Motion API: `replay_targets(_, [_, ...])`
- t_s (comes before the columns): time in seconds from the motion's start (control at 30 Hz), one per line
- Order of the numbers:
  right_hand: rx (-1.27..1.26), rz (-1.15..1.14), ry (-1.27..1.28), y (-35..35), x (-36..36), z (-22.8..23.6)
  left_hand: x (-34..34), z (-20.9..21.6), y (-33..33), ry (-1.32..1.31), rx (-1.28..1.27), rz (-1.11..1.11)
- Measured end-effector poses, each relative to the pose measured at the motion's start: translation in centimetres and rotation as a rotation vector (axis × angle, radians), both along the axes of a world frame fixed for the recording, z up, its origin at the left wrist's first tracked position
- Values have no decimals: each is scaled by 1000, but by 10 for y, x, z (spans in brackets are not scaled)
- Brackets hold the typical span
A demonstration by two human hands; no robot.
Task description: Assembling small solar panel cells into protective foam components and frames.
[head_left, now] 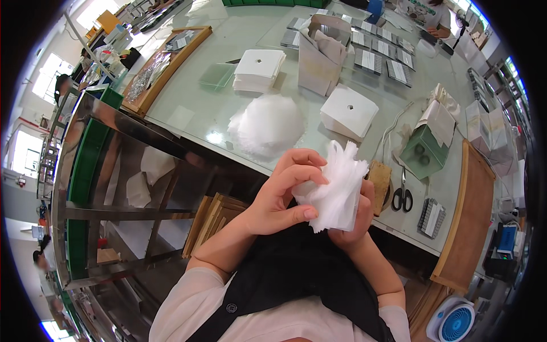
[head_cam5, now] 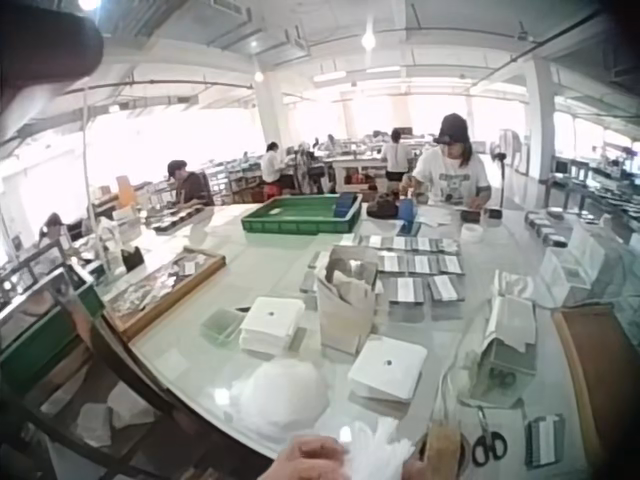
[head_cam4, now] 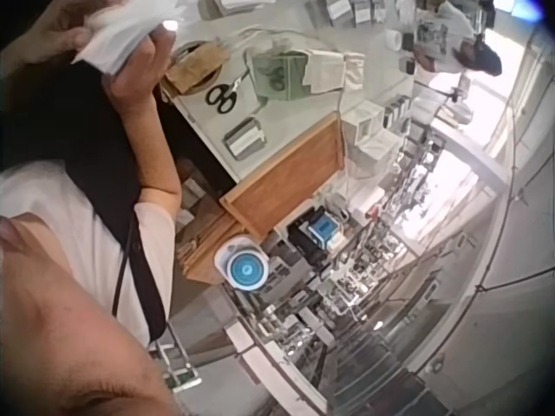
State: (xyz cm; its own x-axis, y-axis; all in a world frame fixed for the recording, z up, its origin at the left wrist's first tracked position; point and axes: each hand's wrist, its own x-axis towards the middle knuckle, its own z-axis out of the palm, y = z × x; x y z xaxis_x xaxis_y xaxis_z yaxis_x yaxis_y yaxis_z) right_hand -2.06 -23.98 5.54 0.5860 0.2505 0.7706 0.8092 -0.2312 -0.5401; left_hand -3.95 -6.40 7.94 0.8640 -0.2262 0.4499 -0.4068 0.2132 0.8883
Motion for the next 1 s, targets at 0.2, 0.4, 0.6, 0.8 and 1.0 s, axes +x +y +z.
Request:
replay_targets(0.2, [122, 81, 195, -4, -6, -13, 0, 2, 5, -100, 113, 17])
replay_targets(0.4, [422, 280, 732, 4, -15, 0, 1, 2, 11, -342, 296, 117])
replay_targets(0.6, [801, 460, 1063, -1, -14, 2, 0, 0, 15, -494, 371, 166])
replay_targets(0.8, [155, 142, 107, -7, 4, -1, -5, 1, 3, -101, 209, 85])
replay_targets(1.0, [-96, 15, -236, -7, 11, 6, -2, -4, 6, -186, 241, 4])
